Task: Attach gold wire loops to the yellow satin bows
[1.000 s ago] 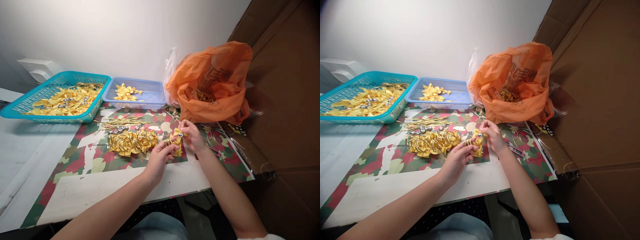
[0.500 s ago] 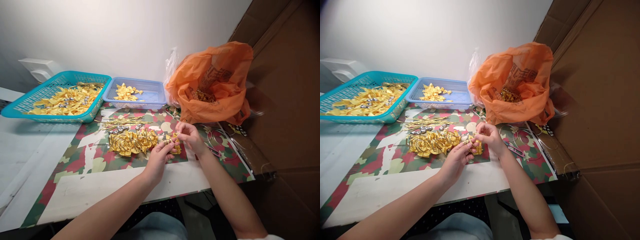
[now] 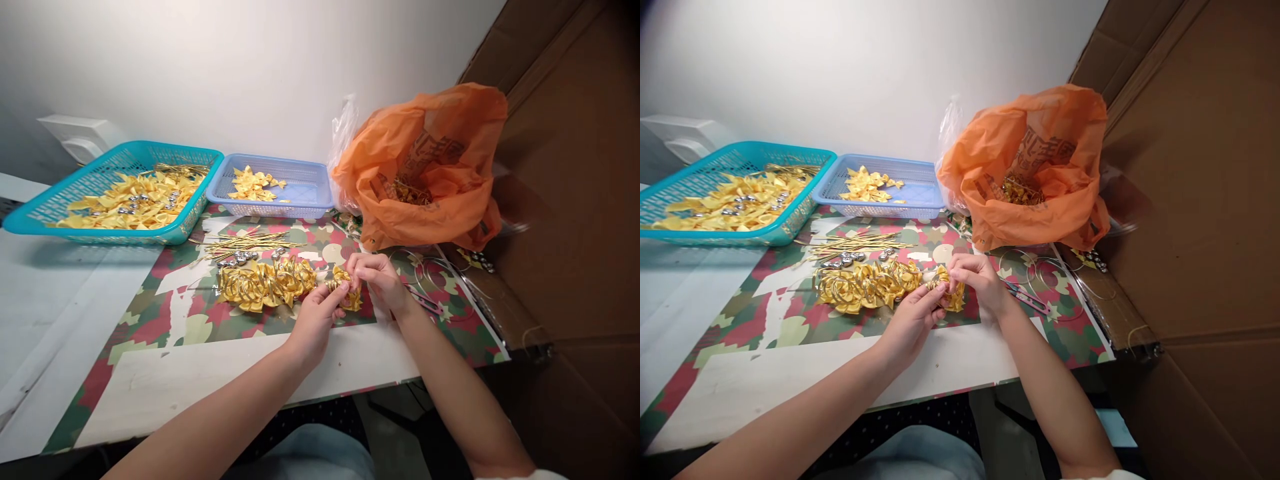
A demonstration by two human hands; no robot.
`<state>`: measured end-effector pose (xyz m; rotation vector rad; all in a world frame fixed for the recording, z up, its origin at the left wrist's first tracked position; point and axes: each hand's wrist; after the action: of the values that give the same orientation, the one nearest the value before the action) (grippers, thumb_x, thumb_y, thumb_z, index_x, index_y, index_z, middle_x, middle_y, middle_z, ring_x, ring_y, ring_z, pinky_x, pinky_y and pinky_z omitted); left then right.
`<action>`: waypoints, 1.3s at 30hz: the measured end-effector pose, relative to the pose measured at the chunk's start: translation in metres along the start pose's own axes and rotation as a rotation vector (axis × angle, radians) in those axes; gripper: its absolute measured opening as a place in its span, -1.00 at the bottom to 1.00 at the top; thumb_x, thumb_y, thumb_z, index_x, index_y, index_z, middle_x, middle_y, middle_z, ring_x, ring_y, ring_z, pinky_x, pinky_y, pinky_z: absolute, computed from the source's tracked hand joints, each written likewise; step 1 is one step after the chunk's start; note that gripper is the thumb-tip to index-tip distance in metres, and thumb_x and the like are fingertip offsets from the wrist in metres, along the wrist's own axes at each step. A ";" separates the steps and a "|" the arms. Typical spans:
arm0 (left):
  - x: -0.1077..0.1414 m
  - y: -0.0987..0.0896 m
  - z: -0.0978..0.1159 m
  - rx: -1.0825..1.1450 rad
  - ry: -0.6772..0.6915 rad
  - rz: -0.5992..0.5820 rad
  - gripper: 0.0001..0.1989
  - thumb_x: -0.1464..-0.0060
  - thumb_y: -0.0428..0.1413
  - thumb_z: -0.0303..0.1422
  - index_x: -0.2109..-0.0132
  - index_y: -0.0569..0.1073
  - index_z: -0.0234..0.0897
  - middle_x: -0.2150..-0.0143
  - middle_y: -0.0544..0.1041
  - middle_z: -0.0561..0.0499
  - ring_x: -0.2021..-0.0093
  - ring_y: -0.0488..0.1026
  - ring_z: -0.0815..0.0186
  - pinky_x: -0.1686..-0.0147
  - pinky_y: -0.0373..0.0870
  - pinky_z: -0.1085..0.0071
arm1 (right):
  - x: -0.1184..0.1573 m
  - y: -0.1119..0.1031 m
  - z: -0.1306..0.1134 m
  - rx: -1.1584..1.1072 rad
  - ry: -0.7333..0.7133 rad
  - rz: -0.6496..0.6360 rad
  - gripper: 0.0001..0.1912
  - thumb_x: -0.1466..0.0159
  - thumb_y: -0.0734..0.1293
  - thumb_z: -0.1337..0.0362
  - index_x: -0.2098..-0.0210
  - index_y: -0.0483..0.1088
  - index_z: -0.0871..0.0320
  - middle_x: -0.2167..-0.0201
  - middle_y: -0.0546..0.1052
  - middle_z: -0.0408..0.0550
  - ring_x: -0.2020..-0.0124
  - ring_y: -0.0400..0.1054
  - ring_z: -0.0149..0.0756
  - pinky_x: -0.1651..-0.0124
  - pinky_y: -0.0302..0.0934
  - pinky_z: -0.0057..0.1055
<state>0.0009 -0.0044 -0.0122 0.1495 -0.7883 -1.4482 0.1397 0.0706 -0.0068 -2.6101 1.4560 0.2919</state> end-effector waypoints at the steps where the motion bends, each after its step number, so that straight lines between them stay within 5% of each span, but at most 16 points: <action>1: 0.000 0.000 0.000 -0.004 -0.005 0.001 -0.67 0.18 0.36 -0.15 0.37 0.52 -0.31 0.38 0.46 0.05 0.42 0.28 0.45 0.42 0.17 0.50 | -0.001 0.000 0.000 -0.005 -0.006 0.041 -0.72 -0.15 0.31 0.17 0.64 0.44 0.11 0.56 0.36 -0.10 0.44 0.20 -0.30 0.30 0.08 -0.32; 7: 0.000 -0.001 -0.002 -0.037 -0.002 0.012 -0.70 0.10 0.30 -0.14 0.38 0.53 -0.32 0.41 0.43 0.04 0.43 0.25 0.43 0.41 0.16 0.47 | -0.008 -0.002 0.001 -0.141 -0.013 0.326 -0.77 -0.09 0.29 0.21 0.67 0.35 0.11 0.62 0.27 -0.13 0.48 0.13 -0.33 0.34 0.05 -0.34; 12: 0.001 -0.002 -0.003 -0.105 0.028 0.018 -0.71 0.09 0.28 -0.15 0.45 0.48 -0.30 0.44 0.39 0.07 0.46 0.20 0.43 0.41 0.12 0.45 | -0.012 -0.007 0.003 -0.275 0.077 0.402 -0.73 -0.07 0.31 0.17 0.67 0.20 0.11 0.61 0.17 -0.18 0.54 0.04 -0.39 0.39 0.06 -0.36; 19: 0.008 0.002 -0.004 -0.224 -0.004 -0.256 -0.70 0.11 0.31 -0.14 0.44 0.53 -0.32 0.46 0.46 0.04 0.40 0.30 0.37 0.34 0.19 0.44 | -0.014 -0.009 0.005 -0.359 0.120 0.435 -0.74 -0.05 0.31 0.19 0.66 0.18 0.11 0.65 0.17 -0.21 0.59 0.06 -0.44 0.43 0.10 -0.42; 25: 0.008 0.001 -0.006 -0.216 -0.062 -0.405 -0.68 0.12 0.33 -0.12 0.40 0.57 -0.32 0.42 0.55 0.03 0.37 0.38 0.38 0.30 0.26 0.46 | -0.015 -0.008 0.017 0.122 0.142 0.638 -0.88 -0.01 0.30 0.23 0.59 0.33 0.12 0.64 0.35 -0.22 0.55 0.21 -0.41 0.42 0.10 -0.45; 32: 0.008 0.000 -0.008 -0.230 -0.051 -0.377 -0.69 0.10 0.32 -0.12 0.38 0.59 -0.31 0.40 0.57 0.02 0.38 0.38 0.40 0.31 0.26 0.47 | -0.010 -0.016 0.022 0.755 0.157 0.525 -0.80 -0.12 0.15 0.36 0.44 0.40 0.09 0.56 0.54 -0.16 0.40 0.40 -0.25 0.24 0.21 -0.35; 39: 0.007 0.001 -0.008 -0.241 -0.056 -0.354 -0.72 0.12 0.32 -0.16 0.41 0.58 -0.32 0.44 0.55 0.04 0.42 0.34 0.41 0.36 0.20 0.47 | -0.010 -0.013 0.019 0.919 0.161 0.468 -0.78 -0.15 0.16 0.37 0.46 0.43 0.08 0.53 0.57 -0.12 0.31 0.42 -0.22 0.15 0.23 -0.35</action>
<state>0.0052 -0.0135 -0.0148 0.0662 -0.6459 -1.8778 0.1440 0.0899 -0.0224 -1.5833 1.6862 -0.4578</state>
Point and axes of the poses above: each hand's wrist, its own x-axis away from the middle knuckle, its own y-axis out of the palm, z = x × y
